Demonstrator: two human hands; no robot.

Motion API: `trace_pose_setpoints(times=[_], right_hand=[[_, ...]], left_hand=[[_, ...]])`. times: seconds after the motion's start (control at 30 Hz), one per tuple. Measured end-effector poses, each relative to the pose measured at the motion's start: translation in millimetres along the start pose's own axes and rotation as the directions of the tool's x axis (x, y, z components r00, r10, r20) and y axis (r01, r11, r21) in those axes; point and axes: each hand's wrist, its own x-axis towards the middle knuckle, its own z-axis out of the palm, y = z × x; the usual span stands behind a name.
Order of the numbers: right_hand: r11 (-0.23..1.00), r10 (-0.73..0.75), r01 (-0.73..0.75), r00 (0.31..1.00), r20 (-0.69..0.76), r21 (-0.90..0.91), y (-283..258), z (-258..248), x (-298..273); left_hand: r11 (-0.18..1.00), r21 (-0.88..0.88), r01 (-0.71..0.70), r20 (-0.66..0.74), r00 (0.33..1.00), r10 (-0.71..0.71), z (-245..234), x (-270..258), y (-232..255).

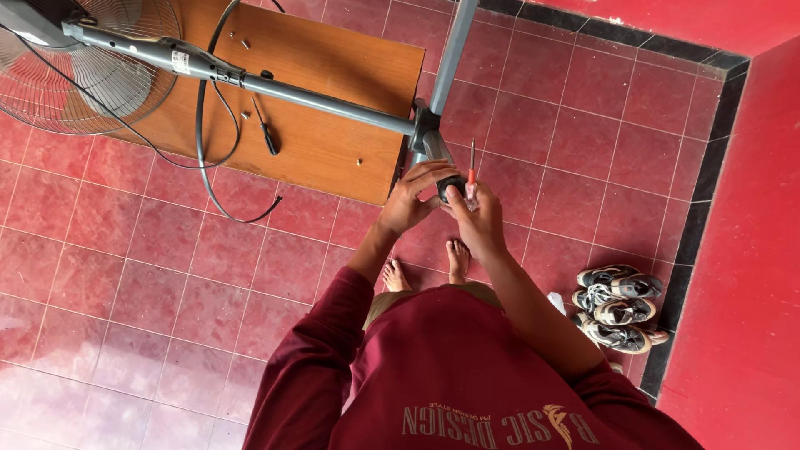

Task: The person assembles the base of an electric fan by attaching black plastic feet to the metal stand using a screwdriver. They repeatedly insert screws and tighten them to secure each foot to the stand's crossbars.

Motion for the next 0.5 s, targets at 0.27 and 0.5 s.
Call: trace_pose_setpoints(times=[0.27, 0.5], right_hand=[[0.834, -0.394, 0.336, 0.918, -0.044, -0.437, 20, -10, -7], [0.867, -0.408, 0.269, 0.866, -0.290, -0.419, 47, -24, -14]], left_hand=[[0.937, 0.172, 0.303, -0.156, 0.948, -0.278, -10, -4, -20], [0.954, 0.272, 0.123, -0.075, 0.991, -0.107, -9, -24, -67]])
